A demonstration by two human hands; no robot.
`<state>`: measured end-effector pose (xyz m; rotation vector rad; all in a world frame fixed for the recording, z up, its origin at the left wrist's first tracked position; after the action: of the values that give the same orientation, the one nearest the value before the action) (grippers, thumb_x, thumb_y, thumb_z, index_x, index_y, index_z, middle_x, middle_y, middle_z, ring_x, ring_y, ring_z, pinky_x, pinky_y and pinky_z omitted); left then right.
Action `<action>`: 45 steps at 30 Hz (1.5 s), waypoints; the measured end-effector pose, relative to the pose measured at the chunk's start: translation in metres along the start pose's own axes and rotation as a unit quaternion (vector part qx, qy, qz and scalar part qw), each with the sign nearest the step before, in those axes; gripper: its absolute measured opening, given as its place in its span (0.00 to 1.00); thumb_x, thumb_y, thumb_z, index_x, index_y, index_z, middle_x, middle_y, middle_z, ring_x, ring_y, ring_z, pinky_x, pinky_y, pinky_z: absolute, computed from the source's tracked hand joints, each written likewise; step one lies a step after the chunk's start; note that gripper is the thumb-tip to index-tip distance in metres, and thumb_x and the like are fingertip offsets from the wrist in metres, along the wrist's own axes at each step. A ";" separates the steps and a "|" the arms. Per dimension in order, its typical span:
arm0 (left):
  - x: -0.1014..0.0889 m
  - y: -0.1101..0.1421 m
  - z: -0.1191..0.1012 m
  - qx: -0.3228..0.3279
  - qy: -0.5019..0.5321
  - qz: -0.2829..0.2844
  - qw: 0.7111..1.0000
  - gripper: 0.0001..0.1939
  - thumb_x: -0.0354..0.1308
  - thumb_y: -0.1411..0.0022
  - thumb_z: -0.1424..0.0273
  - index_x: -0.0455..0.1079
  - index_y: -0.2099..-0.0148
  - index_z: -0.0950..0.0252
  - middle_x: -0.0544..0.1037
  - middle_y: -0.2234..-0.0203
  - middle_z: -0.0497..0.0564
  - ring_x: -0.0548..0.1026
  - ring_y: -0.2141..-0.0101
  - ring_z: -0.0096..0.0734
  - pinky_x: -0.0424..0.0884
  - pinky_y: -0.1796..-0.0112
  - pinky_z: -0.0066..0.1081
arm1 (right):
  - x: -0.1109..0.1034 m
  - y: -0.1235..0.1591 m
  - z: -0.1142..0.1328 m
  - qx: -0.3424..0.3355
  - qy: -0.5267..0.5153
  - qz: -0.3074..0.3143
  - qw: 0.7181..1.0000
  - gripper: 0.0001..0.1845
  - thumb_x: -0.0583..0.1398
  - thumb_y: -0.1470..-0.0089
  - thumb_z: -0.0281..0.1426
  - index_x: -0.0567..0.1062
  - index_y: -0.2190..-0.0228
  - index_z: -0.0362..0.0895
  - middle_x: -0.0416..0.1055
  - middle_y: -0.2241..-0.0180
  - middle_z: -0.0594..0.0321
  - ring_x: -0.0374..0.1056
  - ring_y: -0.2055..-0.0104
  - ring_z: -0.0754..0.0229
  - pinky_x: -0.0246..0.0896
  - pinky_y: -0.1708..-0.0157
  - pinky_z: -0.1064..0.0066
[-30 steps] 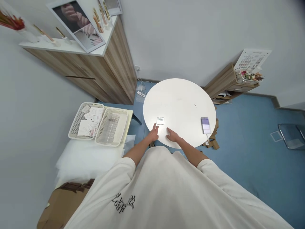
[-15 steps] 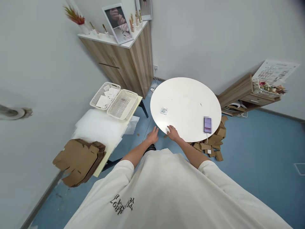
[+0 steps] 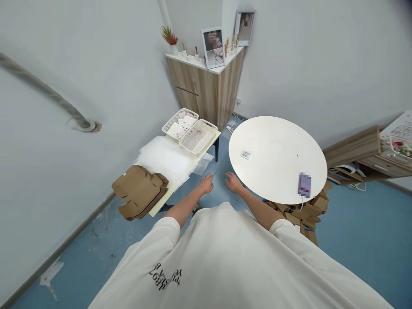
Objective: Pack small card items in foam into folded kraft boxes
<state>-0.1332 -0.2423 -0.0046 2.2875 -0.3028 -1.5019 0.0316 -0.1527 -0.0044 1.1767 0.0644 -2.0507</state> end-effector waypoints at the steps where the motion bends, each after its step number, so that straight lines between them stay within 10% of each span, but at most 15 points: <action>1: -0.004 0.005 0.014 -0.003 0.001 -0.004 1.000 0.33 0.49 0.34 0.70 0.52 0.28 0.67 0.50 0.28 0.63 0.55 0.31 0.48 0.59 0.37 0.44 | 0.007 -0.006 0.012 -0.003 -0.004 0.006 1.000 0.30 0.53 0.36 0.31 0.65 0.35 0.38 0.57 0.33 0.46 0.56 0.32 0.45 0.52 0.34 0.56; 9: -0.041 0.034 0.144 -0.059 -0.024 -0.046 0.997 0.29 0.50 0.34 0.70 0.58 0.32 0.68 0.51 0.29 0.66 0.53 0.31 0.51 0.56 0.36 0.46 | 0.071 -0.050 0.118 -0.012 -0.022 0.041 0.999 0.28 0.53 0.36 0.31 0.66 0.37 0.38 0.61 0.35 0.46 0.59 0.34 0.48 0.54 0.35 0.58; 15: -0.035 0.029 0.202 -0.049 -0.035 0.033 0.998 0.31 0.55 0.37 0.70 0.58 0.32 0.61 0.45 0.27 0.62 0.50 0.30 0.57 0.57 0.38 0.51 | 0.102 -0.071 0.172 0.005 -0.034 0.027 0.999 0.27 0.53 0.37 0.29 0.68 0.38 0.40 0.63 0.37 0.48 0.61 0.36 0.50 0.55 0.36 0.59; 28: -0.053 0.031 0.214 -0.011 0.034 0.013 0.999 0.37 0.48 0.35 0.72 0.44 0.26 0.70 0.49 0.28 0.66 0.57 0.32 0.49 0.61 0.39 0.42 | 0.107 -0.076 0.197 0.072 -0.035 0.047 0.996 0.26 0.54 0.37 0.29 0.69 0.39 0.40 0.66 0.38 0.48 0.67 0.42 0.51 0.60 0.40 0.63; 37: -0.081 0.072 0.196 0.021 0.062 -0.120 0.991 0.40 0.48 0.32 0.69 0.33 0.25 0.72 0.46 0.28 0.68 0.52 0.30 0.53 0.57 0.37 0.48 | 0.095 -0.121 0.257 0.044 -0.215 -0.022 0.975 0.24 0.55 0.36 0.38 0.72 0.41 0.49 0.69 0.39 0.60 0.70 0.43 0.55 0.64 0.41 0.63; 45: -0.080 0.103 0.167 0.168 0.073 -0.112 0.977 0.29 0.46 0.30 0.70 0.50 0.29 0.63 0.50 0.28 0.59 0.54 0.31 0.43 0.56 0.35 0.47 | 0.068 -0.134 0.261 0.062 -0.147 -0.103 0.982 0.20 0.58 0.41 0.34 0.79 0.50 0.45 0.77 0.49 0.58 0.73 0.50 0.55 0.65 0.44 0.63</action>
<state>-0.3156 -0.3383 0.0477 2.7645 -0.2823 -1.4668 -0.2608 -0.1987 0.0527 0.9596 -0.0906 -2.4219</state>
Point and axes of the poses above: each hand's wrist, its own y-axis away from the middle knuckle, its own x-axis out of the palm, z = x × y, the point moved 7 cm from there along -y, towards the middle knuckle
